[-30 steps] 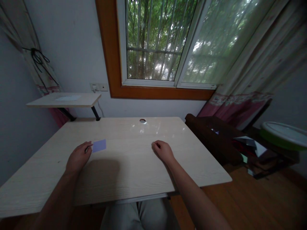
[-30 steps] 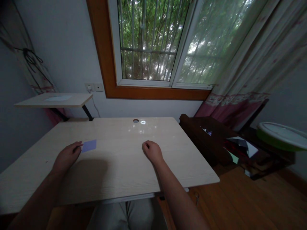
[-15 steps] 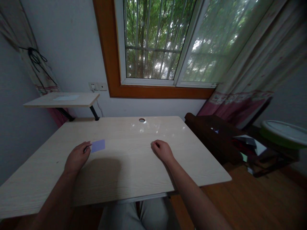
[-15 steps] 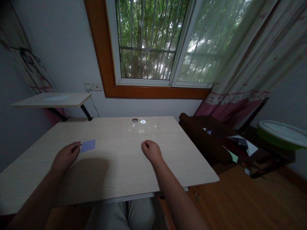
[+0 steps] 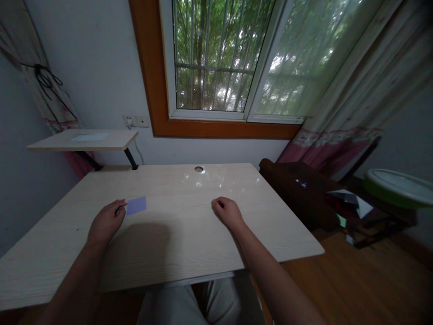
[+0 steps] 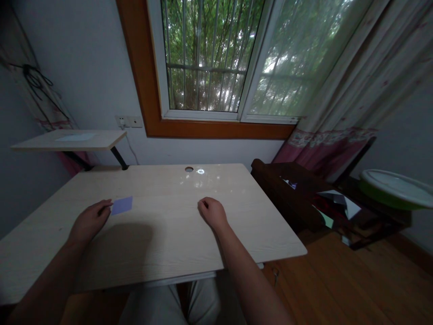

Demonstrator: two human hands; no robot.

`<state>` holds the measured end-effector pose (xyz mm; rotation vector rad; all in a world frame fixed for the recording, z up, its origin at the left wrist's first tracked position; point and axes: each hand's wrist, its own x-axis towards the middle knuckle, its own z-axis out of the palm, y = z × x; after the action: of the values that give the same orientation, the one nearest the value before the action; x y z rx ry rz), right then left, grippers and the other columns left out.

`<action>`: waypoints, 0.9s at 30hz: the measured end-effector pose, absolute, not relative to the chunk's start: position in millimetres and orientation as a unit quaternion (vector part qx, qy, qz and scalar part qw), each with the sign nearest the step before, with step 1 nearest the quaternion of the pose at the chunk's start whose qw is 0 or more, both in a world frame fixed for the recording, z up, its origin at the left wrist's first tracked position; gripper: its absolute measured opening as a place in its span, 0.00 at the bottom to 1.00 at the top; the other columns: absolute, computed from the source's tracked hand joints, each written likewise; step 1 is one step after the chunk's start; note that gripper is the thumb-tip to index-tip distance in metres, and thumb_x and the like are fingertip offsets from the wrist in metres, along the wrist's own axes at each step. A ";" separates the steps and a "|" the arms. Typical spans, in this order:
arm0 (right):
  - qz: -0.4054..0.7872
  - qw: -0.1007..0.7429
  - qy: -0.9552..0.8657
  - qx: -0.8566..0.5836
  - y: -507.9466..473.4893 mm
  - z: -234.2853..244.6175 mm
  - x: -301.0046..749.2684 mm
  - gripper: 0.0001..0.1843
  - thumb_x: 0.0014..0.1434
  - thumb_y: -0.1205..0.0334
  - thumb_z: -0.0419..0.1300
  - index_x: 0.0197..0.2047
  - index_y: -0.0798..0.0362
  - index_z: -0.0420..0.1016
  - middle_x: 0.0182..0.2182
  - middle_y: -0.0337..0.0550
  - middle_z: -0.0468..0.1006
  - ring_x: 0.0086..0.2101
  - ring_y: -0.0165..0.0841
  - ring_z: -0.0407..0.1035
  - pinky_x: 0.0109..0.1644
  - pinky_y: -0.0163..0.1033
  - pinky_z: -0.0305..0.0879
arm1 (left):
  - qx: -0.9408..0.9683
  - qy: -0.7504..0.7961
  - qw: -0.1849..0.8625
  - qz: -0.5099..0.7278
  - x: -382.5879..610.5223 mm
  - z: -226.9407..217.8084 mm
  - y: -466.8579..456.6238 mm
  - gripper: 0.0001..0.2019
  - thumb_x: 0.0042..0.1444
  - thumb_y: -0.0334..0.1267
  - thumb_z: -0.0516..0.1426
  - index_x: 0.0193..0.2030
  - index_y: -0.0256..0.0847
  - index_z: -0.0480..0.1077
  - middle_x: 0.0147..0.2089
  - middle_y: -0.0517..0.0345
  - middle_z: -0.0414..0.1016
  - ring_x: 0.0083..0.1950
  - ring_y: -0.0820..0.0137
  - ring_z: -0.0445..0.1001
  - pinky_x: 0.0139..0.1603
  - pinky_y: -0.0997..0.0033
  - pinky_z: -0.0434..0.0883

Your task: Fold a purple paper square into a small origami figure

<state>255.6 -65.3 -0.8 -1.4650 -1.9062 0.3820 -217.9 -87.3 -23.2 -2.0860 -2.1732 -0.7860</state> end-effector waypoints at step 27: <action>0.148 0.356 -0.737 -0.556 -65.1 -2.0 255.6 0.13 0.63 0.58 0.53 0.34 0.51 0.78 0.32 0.43 0.81 0.34 0.34 0.73 0.39 0.35 0.63 | -0.671 -0.695 0.013 -0.258 -214.0 -18.5 -90.5 0.19 0.60 0.44 0.48 0.51 0.40 0.74 0.58 0.50 0.75 0.61 0.59 0.71 0.65 0.58 0.65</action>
<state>255.6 -65.1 -2.0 -1.4349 -1.9031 0.3811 -214.0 -90.5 -18.5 -2.0908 -2.1653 -0.8023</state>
